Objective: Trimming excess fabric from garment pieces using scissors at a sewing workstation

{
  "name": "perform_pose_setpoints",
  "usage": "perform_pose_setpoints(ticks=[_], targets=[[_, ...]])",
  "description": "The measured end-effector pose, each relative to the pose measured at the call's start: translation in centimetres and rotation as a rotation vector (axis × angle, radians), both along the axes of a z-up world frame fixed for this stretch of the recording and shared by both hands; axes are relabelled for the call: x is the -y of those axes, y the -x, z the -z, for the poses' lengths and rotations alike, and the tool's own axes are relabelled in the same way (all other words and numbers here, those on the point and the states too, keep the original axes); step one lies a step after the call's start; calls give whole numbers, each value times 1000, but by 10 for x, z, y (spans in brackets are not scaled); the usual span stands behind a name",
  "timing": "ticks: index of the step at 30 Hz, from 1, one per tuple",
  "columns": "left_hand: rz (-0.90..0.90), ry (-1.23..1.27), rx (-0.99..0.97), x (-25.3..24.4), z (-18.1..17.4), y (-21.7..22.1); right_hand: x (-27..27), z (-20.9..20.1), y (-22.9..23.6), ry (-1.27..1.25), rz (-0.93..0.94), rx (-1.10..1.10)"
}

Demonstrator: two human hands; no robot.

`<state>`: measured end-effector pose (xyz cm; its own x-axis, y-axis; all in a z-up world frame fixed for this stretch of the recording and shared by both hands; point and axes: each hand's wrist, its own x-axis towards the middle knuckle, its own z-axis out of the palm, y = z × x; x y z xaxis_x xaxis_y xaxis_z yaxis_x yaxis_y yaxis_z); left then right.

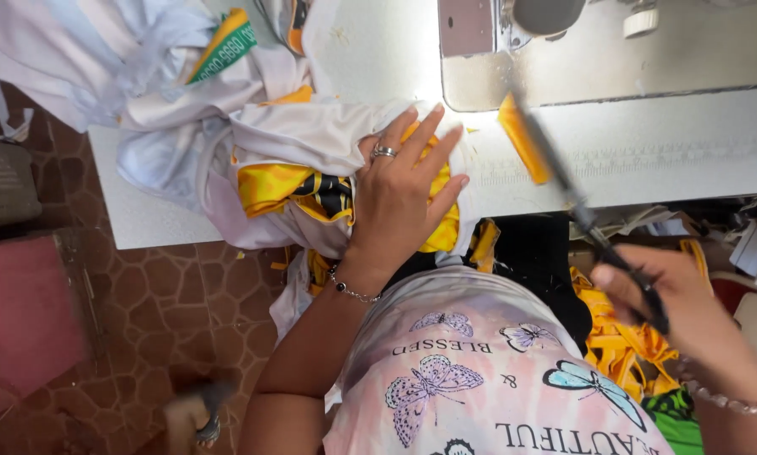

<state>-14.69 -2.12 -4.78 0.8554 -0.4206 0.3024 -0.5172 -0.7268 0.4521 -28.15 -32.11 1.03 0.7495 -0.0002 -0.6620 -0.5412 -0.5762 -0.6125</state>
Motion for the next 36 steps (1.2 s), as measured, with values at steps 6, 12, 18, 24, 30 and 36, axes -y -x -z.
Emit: perform_pose_setpoints(ticks=[6, 12, 18, 24, 30, 36], targets=[[35, 117, 97, 6, -11, 3, 23, -7, -59, 1158, -352, 76], [695, 422, -128, 2, -45, 53, 59, 11, -99, 1111, -420, 81], [840, 621, -693, -31, -61, 37, 11, 12, -100, 884, -351, 765], [123, 234, -27, -61, -69, -30, -37, 23, -90, 436, -763, 868], [30, -436, -70, -39, -43, -57, -69, -12, -78, -146, -647, 792], [412, 74, -199, -12, -62, -57, -98, 9, -110, -172, -154, 709]])
